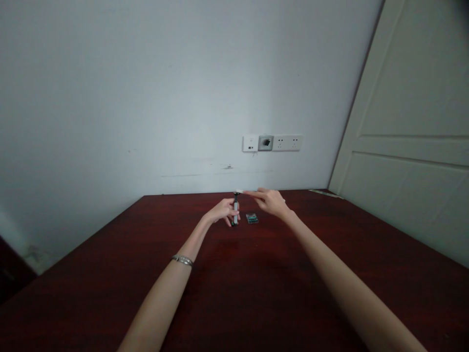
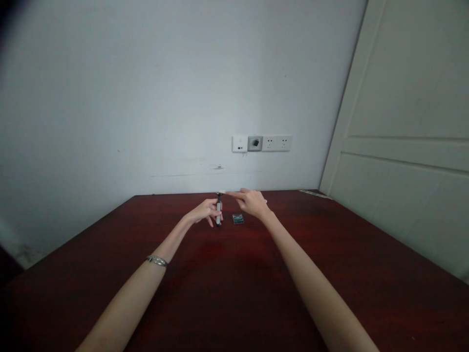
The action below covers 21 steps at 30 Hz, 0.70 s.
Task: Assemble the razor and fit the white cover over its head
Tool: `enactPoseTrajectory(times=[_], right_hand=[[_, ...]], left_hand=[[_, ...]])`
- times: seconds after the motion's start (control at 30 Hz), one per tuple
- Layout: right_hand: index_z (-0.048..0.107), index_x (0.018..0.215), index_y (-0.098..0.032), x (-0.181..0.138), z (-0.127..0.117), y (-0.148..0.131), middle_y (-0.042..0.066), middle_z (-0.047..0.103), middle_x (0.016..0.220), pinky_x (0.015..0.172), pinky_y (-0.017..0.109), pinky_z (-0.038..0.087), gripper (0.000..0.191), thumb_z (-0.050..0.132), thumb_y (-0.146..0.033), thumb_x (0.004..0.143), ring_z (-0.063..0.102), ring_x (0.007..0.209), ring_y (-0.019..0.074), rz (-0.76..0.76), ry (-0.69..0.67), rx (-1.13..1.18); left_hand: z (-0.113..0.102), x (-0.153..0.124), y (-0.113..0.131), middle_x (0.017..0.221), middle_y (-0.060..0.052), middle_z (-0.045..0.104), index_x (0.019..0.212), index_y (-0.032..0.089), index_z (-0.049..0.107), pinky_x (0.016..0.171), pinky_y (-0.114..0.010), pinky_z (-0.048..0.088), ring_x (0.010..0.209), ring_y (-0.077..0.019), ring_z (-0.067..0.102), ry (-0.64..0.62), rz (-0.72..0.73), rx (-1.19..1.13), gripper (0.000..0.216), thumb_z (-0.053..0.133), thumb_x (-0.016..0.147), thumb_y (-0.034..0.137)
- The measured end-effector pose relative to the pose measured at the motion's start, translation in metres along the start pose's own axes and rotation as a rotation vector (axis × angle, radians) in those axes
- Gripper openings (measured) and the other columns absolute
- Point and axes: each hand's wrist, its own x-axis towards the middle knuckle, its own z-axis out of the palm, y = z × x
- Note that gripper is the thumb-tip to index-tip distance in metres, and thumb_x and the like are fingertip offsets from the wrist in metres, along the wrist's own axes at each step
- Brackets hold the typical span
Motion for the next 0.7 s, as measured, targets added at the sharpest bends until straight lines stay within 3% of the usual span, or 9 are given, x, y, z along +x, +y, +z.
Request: enactPoseTrajectory(times=[0.17,0.4,0.7], right_hand=[[0.048,0.126,-0.038,-0.009,0.002,0.013,0.002,0.063,0.083,0.058,0.022,0.033,0.041,0.039,-0.027,0.088,0.055,0.069,0.0144,0.042,0.051,0.046],[0.047,0.128,-0.035,0.005,-0.004,-0.015,0.002,0.06,0.078,0.058,0.021,0.031,0.04,0.037,-0.03,0.09,0.051,0.065,0.0126,-0.053,0.086,0.091],[0.054,0.123,-0.033,-0.005,0.004,0.011,0.001,0.059,0.072,0.055,0.021,0.029,0.038,0.041,-0.026,0.088,0.05,0.061,0.012,0.018,0.153,0.103]], left_hand=[[-0.006,-0.004,0.002,0.079,-0.011,0.066,0.087,0.015,0.042,0.041,-0.023,0.05,0.06,-0.0195,0.066,0.014,0.025,0.008,0.023,0.058,0.071,0.021],[0.002,0.001,-0.001,0.077,-0.01,0.066,0.093,0.014,0.043,0.042,-0.02,0.049,0.058,-0.0166,0.065,-0.032,0.026,0.037,0.027,0.059,0.073,0.022],[-0.008,-0.003,0.0,0.081,-0.012,0.066,0.092,0.015,0.042,0.042,-0.02,0.049,0.061,-0.0182,0.066,-0.02,0.059,-0.007,0.028,0.061,0.072,0.025]])
